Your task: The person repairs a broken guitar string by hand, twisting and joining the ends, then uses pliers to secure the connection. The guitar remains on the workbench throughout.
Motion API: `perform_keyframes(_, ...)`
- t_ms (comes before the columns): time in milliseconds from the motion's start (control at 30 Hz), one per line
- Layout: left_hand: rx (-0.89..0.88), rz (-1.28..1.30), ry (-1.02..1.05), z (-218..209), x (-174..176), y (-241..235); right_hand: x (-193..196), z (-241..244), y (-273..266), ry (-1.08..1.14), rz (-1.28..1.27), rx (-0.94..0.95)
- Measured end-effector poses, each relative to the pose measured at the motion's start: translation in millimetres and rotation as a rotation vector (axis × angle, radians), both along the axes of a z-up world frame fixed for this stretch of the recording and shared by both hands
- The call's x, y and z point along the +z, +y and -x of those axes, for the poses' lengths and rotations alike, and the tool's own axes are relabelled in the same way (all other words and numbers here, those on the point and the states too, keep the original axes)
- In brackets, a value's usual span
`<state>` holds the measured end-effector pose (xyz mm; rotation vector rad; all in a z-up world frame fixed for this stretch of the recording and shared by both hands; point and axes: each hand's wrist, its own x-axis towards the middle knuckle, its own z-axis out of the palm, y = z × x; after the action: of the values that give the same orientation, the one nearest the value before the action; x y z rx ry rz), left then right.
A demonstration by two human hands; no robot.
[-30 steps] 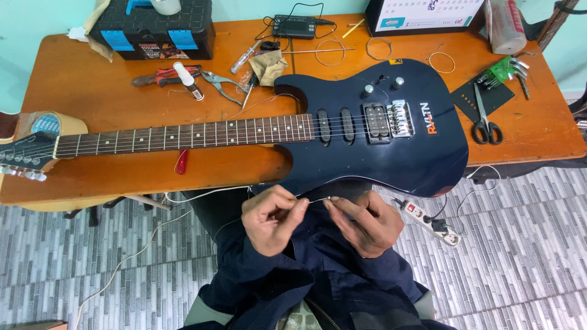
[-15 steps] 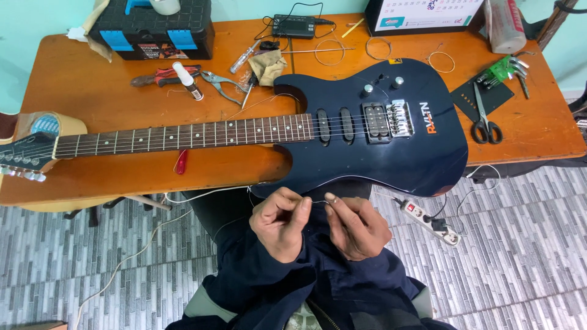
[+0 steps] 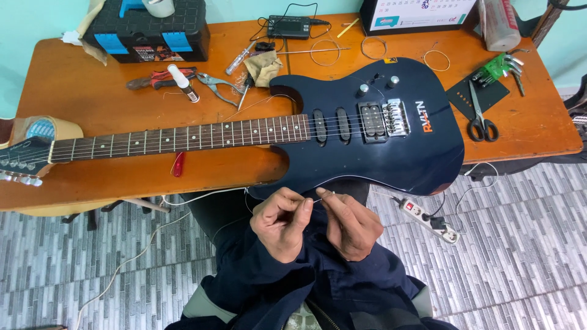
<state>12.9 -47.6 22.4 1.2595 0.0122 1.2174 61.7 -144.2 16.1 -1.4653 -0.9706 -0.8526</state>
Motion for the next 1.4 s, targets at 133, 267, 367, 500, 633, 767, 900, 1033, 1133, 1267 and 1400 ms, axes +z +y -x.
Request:
perform_keyframes(133,-0.046,0.026,0.018,1.3,-6.3,9.8,11.0,-2.7,-4.9,0.014,-0.019,0.047)
perform_keyframes(267,-0.765,0.168,0.004,0.8,-17.2,31.9,16.7,-15.8,-21.9,0.533,-0.073,0.89)
perform_keyframes(367,-1.001,0.189,-0.014,1.1,-18.1,40.4,13.1,-22.8,-31.8,0.717,-0.042,1.211)
perform_keyframes(500,-1.098,0.096,0.029,3.2,-13.4,49.0,13.0,-28.9,-43.2,0.916,0.096,1.363)
perform_keyframes(633,-1.048,-0.057,0.093,8.6,2.8,53.4,16.0,-28.3,-44.9,0.974,0.248,1.314)
perform_keyframes(767,-0.702,-0.41,0.176,13.6,15.0,54.4,17.4,-24.4,-43.7,0.8,0.327,0.918)
perform_keyframes(900,-0.019,-0.767,0.162,6.7,5.4,48.2,25.3,-16.2,-37.6,0.494,0.372,0.444)
perform_keyframes(1033,0.029,-0.456,0.206,7.4,8.5,36.5,23.2,-7.2,-27.0,0.409,0.328,0.401)
perform_keyframes(1133,-0.223,-0.111,0.235,6.3,2.4,38.2,21.4,-9.3,-19.1,0.429,0.282,0.375)
perform_keyframes(1267,-0.569,0.18,0.269,6.1,-13.4,40.5,20.0,-12.1,-16.9,0.483,0.192,0.345)
perform_keyframes(1400,-0.684,-0.039,0.367,9.5,-10.5,44.4,-21.8,-14.8,-20.6,0.694,-0.451,0.152)
